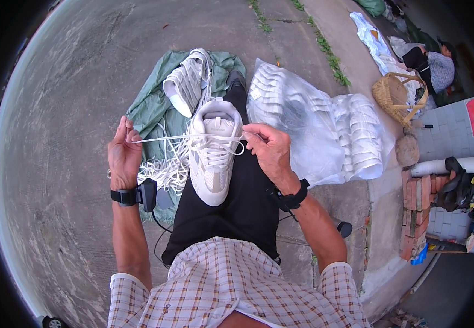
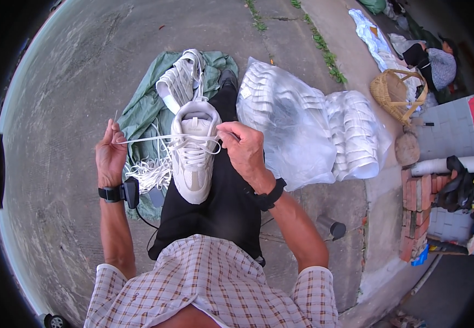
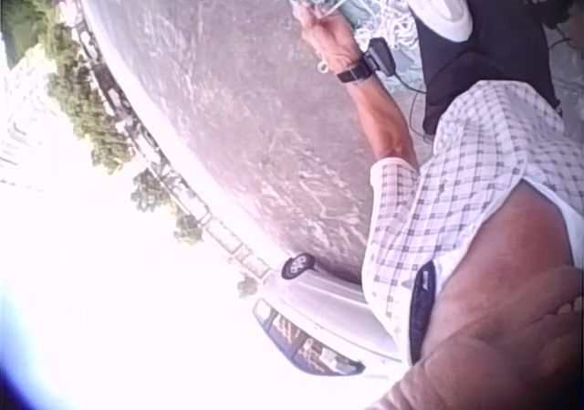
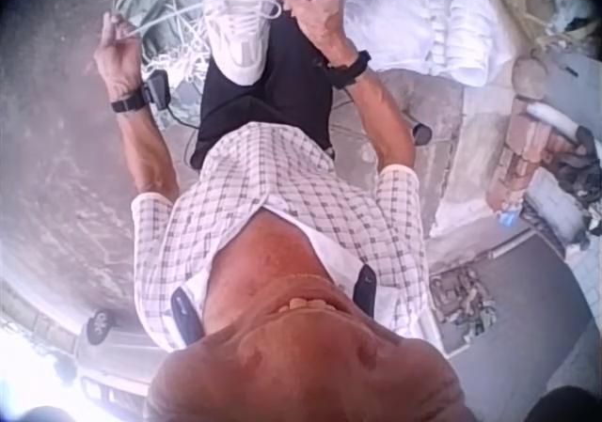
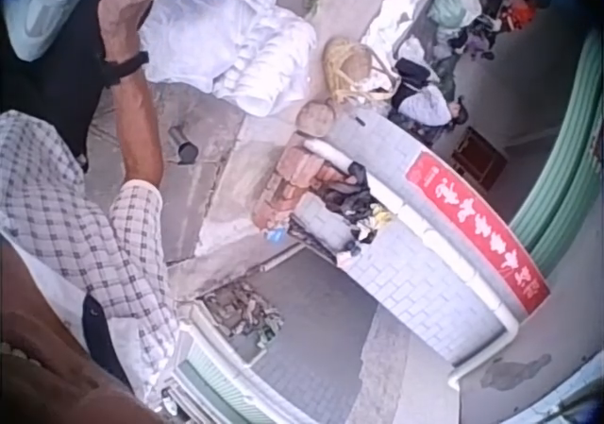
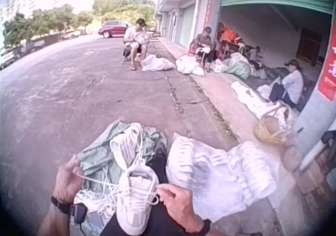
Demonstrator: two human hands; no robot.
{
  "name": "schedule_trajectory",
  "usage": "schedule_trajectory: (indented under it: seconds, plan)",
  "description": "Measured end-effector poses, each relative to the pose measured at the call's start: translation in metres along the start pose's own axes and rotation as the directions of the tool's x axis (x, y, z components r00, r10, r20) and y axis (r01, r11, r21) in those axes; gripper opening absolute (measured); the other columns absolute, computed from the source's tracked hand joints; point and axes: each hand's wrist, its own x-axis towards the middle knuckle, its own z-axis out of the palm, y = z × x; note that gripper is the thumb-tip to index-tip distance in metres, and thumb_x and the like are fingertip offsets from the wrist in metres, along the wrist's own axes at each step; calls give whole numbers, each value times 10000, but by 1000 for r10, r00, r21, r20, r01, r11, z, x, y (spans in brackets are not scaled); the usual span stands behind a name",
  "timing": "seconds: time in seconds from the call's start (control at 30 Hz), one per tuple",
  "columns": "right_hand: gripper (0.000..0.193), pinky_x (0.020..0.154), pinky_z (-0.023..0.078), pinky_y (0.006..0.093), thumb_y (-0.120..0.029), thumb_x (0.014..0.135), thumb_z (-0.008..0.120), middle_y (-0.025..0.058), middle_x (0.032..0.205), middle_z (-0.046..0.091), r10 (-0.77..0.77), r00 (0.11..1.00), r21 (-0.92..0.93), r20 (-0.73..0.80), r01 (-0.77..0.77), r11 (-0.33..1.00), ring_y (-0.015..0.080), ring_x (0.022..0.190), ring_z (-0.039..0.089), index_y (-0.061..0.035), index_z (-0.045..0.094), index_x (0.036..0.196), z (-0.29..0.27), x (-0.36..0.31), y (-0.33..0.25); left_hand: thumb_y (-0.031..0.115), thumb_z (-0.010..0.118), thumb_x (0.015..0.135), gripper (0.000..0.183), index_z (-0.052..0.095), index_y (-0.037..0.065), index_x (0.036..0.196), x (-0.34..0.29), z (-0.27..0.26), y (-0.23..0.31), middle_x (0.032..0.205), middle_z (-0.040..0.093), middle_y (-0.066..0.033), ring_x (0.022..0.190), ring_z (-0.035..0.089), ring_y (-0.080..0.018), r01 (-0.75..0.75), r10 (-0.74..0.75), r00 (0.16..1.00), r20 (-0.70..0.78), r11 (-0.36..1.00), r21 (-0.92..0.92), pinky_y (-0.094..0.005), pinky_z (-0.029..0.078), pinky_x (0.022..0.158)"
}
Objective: Lacing a pair of white athletic shoes while sitting outdoors.
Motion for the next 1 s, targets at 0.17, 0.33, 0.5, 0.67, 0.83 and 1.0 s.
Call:
schedule_trajectory:
  seconds: [0.17,0.33,0.5,0.67,0.83,1.0]
  plan:
    - [113,550,476,251,14,869,681,79,763,706,-105,986,35,-127,110,993,110,601,614,32,728,971,6,0,3,86,556,1027,248,545,5,1260,0,3,-8,955,569,0,653,460,-40,-3,4,1000,-2,989,147,-188,421,570]
    - [103,553,476,247,13,868,688,80,761,712,-106,985,44,-132,113,993,107,606,617,33,730,960,13,-3,1,99,611,1001,237,611,12,1222,-9,11,-21,912,611,26,594,373,-11,26,13,996,-89,906,422,-164,275,478]
    - [101,576,506,282,17,853,699,118,798,723,-164,972,-3,-169,166,986,165,630,658,34,726,949,14,0,4,93,582,1015,209,662,-1,1184,-18,14,-34,857,627,31,548,325,-8,71,-30,996,-88,858,510,-176,243,447]
    - [97,627,537,333,49,824,701,161,834,723,-473,875,-297,-106,426,854,273,718,711,33,717,918,13,-4,4,159,548,1035,216,693,6,1078,-28,19,-43,770,598,62,521,303,2,110,-95,994,-60,727,678,-185,205,450]
    - [64,625,536,337,66,819,682,160,817,717,-487,872,-338,-48,445,829,286,709,704,33,689,873,15,-5,4,192,597,1008,199,721,41,972,-36,29,-51,640,522,83,500,314,-5,103,-118,993,-31,670,736,-194,204,457]
    - [31,629,540,360,26,823,688,160,806,713,-359,932,-283,-49,332,900,283,707,702,24,688,854,19,2,1,191,634,982,200,738,29,929,-40,39,-56,593,495,75,493,341,-18,-36,-20,998,59,585,810,-209,226,470]
